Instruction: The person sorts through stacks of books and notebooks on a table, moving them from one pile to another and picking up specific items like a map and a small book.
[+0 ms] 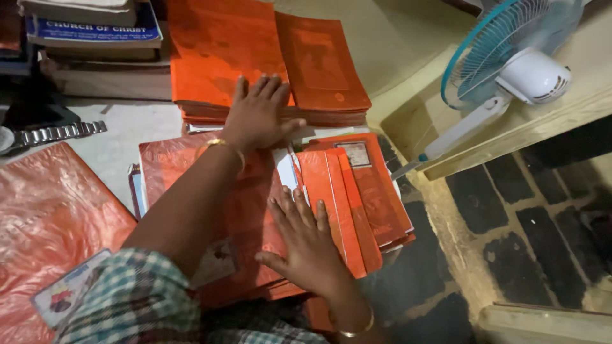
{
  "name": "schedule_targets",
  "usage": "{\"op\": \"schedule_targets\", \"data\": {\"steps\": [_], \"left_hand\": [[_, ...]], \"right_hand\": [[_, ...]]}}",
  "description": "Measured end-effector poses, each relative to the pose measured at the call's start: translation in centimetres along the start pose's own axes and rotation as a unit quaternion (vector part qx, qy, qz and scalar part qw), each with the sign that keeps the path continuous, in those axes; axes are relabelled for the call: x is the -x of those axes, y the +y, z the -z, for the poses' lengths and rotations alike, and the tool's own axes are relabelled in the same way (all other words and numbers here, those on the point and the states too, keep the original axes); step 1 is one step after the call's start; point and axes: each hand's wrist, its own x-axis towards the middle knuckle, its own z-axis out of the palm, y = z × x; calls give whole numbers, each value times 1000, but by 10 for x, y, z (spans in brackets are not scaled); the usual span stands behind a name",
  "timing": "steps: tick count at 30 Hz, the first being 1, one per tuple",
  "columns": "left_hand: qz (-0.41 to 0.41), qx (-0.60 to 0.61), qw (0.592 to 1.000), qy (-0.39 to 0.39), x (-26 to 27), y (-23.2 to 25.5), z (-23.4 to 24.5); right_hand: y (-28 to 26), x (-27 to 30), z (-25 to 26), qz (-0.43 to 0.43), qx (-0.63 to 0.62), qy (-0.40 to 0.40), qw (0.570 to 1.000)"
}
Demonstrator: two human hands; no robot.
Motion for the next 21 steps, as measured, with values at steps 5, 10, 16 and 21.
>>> {"op": "schedule_targets", "data": {"steps": [5,10,16,21], "left_hand": [[-56,11,998,9,26,-7,-4],[-84,-47,995,-23,59,-14,20],[-37,-111,990,-78,116,-18,73],[58,-179,965,-183,154,-33,84]], "right_hand": [[-3,-1,4,1,1,12,1000],[-4,-3,5,-10,-13,-4,1000],[-12,-7,18,-45,-39,-32,998],[-22,-22,23,-69,-11,-24,997]]}}
